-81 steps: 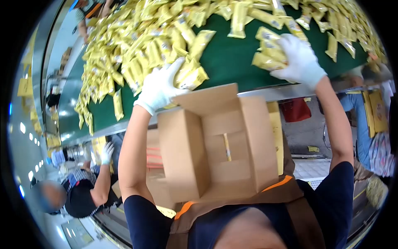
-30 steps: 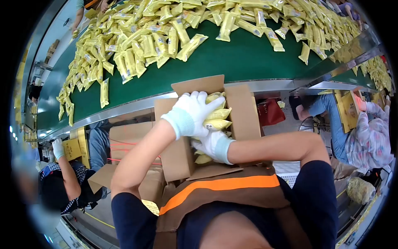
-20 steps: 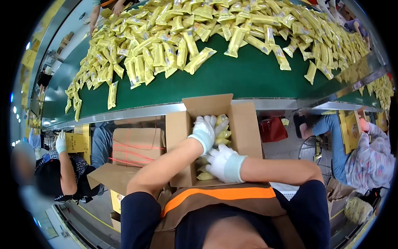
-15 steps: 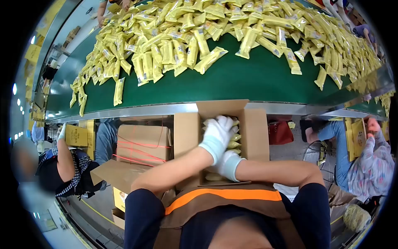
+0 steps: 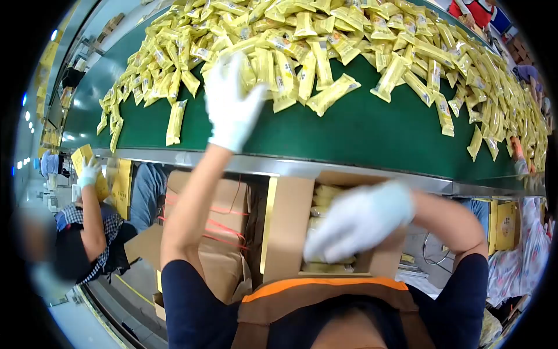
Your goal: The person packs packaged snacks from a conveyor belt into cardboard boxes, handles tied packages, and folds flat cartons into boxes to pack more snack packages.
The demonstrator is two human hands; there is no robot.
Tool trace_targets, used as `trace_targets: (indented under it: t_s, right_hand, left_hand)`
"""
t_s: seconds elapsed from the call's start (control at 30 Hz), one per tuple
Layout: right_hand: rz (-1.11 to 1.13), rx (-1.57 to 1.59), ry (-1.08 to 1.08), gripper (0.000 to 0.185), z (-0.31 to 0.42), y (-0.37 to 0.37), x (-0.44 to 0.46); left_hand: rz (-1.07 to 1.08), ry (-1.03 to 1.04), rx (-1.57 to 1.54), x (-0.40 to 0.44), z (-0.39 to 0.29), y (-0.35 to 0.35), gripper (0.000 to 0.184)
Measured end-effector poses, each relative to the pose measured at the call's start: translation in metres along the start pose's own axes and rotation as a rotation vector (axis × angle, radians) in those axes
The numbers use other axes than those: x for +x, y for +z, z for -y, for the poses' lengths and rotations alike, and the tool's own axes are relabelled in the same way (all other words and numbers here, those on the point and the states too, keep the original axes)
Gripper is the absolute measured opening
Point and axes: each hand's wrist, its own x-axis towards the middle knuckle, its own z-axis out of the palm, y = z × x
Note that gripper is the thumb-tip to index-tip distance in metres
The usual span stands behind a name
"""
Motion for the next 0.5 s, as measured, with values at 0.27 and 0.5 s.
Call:
trace_targets:
  t_s: [0.27,0.5]
  right_hand:
    - [-0.699,-1.06,0.697,0.078,-0.115,-0.219,0.103]
    - [-0.527,-1.116,0.832,0.067,-0.125,-0.166,0.005]
  left_hand:
    - [0.412,-0.521,-0.167,-0.038,0.097,0.084,0.085]
    - [0.561,-0.356,-0.527,-0.047,0.016,0.069,0.077]
